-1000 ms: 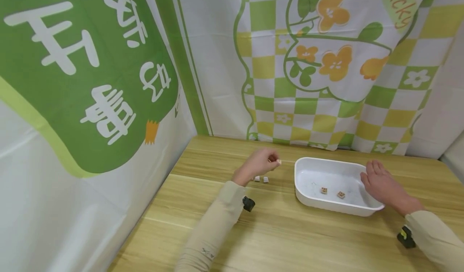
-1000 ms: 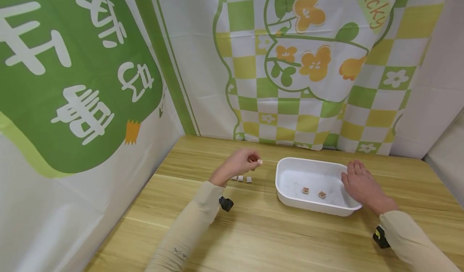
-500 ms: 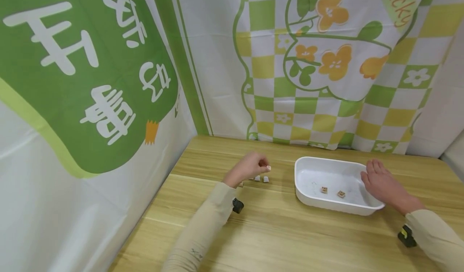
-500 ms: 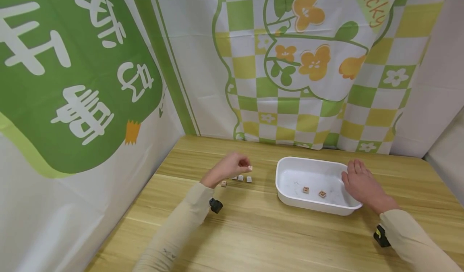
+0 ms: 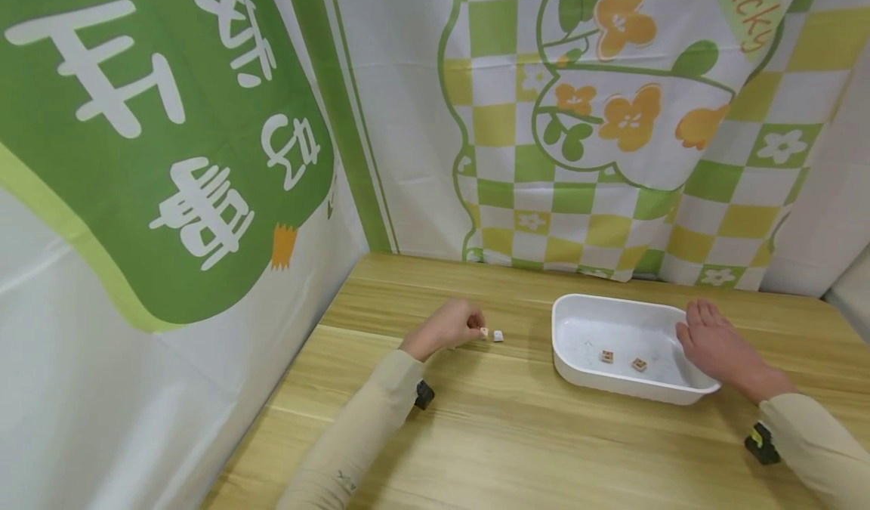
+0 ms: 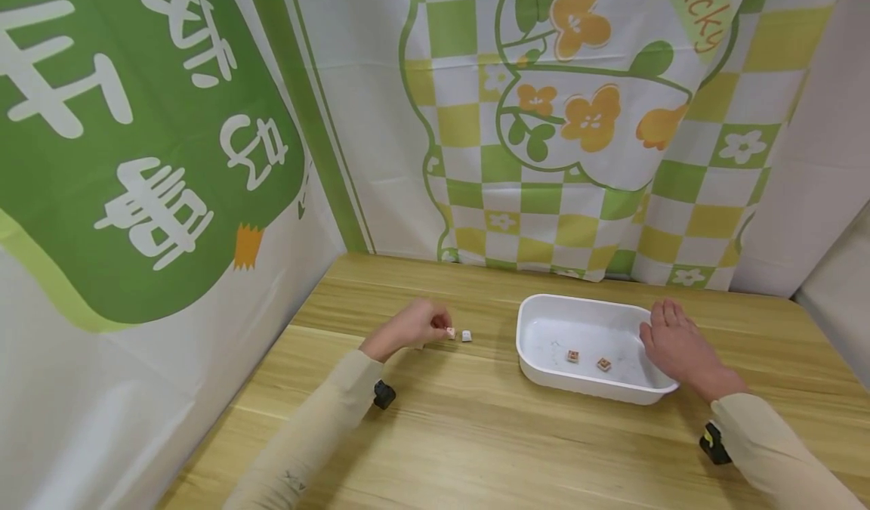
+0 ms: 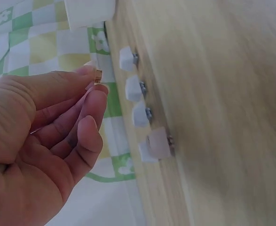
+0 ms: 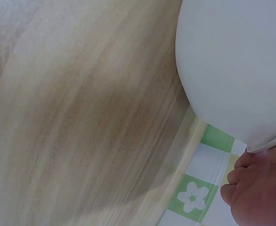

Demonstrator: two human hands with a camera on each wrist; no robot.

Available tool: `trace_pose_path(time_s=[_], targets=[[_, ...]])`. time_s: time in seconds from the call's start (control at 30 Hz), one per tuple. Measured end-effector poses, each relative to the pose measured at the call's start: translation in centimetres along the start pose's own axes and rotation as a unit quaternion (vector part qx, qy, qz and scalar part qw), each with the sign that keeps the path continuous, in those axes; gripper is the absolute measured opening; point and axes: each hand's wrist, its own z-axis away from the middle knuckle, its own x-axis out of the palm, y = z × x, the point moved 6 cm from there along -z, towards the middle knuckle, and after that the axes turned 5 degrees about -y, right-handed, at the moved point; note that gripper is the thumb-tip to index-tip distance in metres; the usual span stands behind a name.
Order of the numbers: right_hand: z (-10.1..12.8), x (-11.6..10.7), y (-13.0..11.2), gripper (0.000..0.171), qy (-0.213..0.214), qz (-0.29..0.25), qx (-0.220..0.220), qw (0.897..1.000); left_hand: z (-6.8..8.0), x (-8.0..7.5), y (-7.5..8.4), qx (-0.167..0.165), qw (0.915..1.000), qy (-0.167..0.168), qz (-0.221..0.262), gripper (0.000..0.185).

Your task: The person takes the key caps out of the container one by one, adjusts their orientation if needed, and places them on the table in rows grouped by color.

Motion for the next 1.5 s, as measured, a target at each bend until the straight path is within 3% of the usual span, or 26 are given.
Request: trace_pose_path(time_s=[0.73, 1.13, 1.5], targets=[[0.3, -0.2, -0.4, 0.063, -0.025, -0.025, 0.008, 0.999, 1.6, 0.7, -1.7, -0.024, 0.9993, -0.030, -0.006, 0.011], [0.2, 0.0, -0.1, 0.065, -0.028, -0.030, 0.009, 0.999, 1.6, 1.2, -2.6, -0.055, 0.9974, -0.033, -0.032, 0.012], [0.1, 0.0, 0.1, 0.067, -0.031, -0.026, 0.012, 0.999, 1.7, 1.1, -2.4, -0.051, 0.9972, -0.037, -0.040, 0.012]])
